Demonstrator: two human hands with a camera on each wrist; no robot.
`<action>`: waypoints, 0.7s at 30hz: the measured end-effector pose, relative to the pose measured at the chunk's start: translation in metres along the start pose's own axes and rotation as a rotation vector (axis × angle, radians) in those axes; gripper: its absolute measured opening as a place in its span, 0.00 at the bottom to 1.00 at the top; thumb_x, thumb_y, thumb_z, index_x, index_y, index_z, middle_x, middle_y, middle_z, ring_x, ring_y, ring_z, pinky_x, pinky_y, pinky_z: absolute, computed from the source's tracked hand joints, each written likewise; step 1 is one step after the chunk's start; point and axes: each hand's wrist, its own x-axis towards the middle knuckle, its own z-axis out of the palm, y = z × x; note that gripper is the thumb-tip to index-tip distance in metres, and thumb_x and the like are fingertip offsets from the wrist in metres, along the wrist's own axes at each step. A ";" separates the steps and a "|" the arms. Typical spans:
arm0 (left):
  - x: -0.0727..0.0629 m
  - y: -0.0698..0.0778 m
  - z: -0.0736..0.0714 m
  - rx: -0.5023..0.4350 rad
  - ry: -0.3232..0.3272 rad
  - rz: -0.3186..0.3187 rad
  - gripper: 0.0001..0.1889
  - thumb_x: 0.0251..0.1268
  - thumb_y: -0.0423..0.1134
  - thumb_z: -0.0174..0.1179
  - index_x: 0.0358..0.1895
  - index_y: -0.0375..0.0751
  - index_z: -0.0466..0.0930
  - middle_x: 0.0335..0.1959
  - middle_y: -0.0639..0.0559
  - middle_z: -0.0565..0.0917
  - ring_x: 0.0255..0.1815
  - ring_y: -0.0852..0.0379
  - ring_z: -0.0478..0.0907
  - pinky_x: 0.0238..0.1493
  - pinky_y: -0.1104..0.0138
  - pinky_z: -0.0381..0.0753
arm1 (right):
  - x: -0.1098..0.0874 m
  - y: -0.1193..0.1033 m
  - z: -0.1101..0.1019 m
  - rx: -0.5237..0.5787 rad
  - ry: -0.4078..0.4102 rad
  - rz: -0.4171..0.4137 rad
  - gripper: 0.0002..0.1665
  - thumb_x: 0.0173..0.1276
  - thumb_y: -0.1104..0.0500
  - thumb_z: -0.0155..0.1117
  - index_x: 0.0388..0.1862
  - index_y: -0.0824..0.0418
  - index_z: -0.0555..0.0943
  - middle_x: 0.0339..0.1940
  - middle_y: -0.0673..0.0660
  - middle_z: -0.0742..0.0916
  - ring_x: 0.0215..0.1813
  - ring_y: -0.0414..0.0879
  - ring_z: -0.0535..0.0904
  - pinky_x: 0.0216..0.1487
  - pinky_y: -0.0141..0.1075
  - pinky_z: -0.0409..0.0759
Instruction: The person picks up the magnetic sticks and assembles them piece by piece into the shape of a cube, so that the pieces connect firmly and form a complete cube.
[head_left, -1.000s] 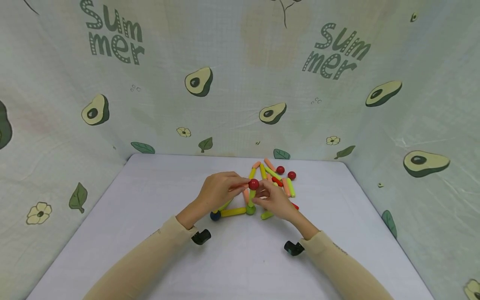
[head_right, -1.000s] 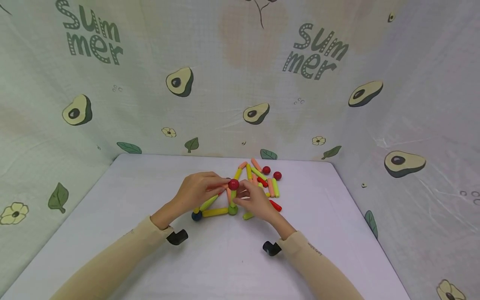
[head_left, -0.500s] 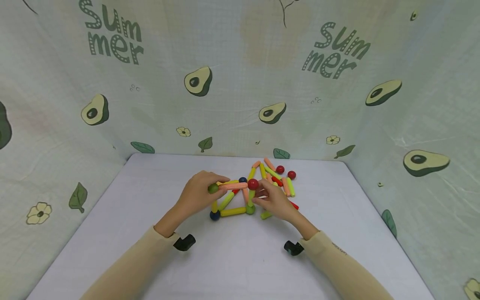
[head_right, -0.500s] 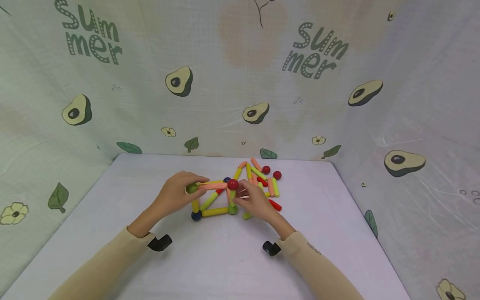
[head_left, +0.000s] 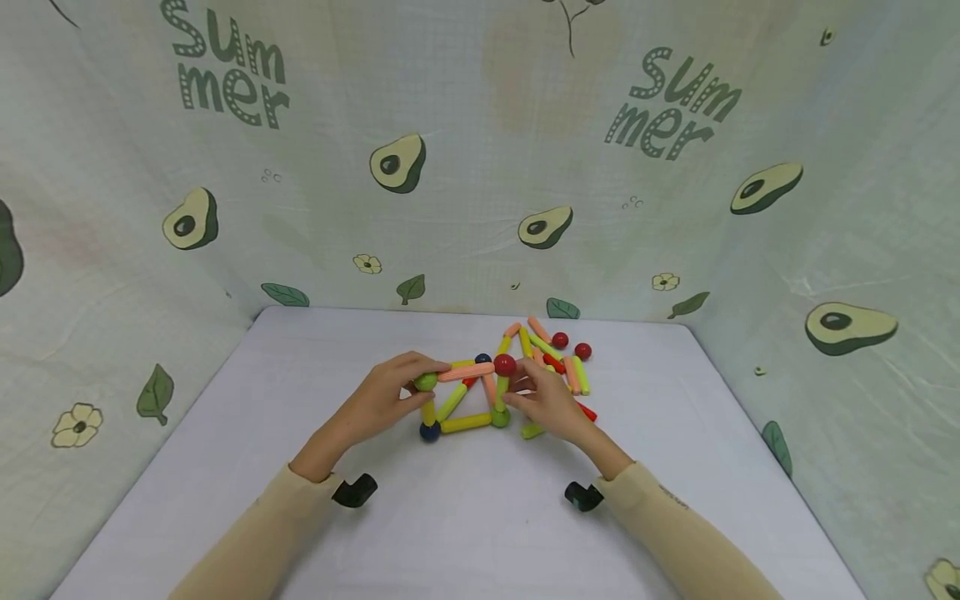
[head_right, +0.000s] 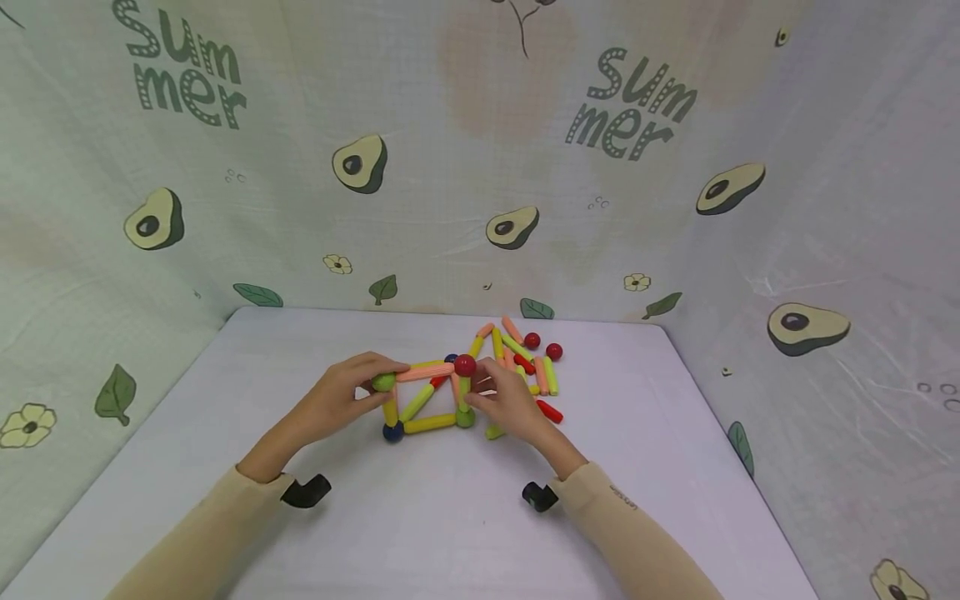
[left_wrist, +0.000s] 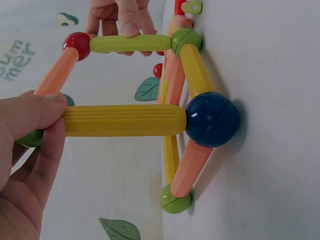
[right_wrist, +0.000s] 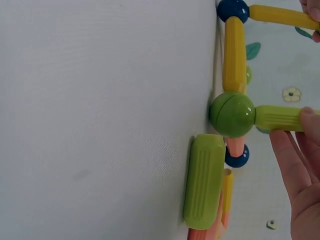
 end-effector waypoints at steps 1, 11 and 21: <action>0.000 -0.001 0.000 0.006 0.000 -0.004 0.29 0.65 0.26 0.74 0.68 0.49 0.83 0.58 0.55 0.85 0.47 0.61 0.80 0.49 0.69 0.86 | 0.001 0.000 0.000 -0.006 -0.002 -0.001 0.24 0.70 0.65 0.76 0.62 0.56 0.79 0.51 0.53 0.87 0.56 0.51 0.88 0.55 0.38 0.87; 0.007 -0.012 -0.003 0.028 -0.008 -0.024 0.28 0.66 0.27 0.73 0.68 0.51 0.83 0.59 0.55 0.83 0.47 0.60 0.79 0.50 0.67 0.86 | -0.007 0.005 -0.033 -0.154 -0.118 0.013 0.18 0.71 0.65 0.74 0.59 0.62 0.85 0.52 0.61 0.90 0.51 0.47 0.87 0.54 0.40 0.88; 0.008 -0.014 -0.004 0.020 -0.014 -0.016 0.28 0.65 0.27 0.73 0.68 0.51 0.83 0.58 0.55 0.83 0.47 0.59 0.79 0.49 0.66 0.86 | -0.030 0.017 -0.035 -0.451 -0.364 -0.117 0.12 0.68 0.64 0.78 0.50 0.59 0.91 0.45 0.50 0.89 0.43 0.42 0.80 0.44 0.31 0.83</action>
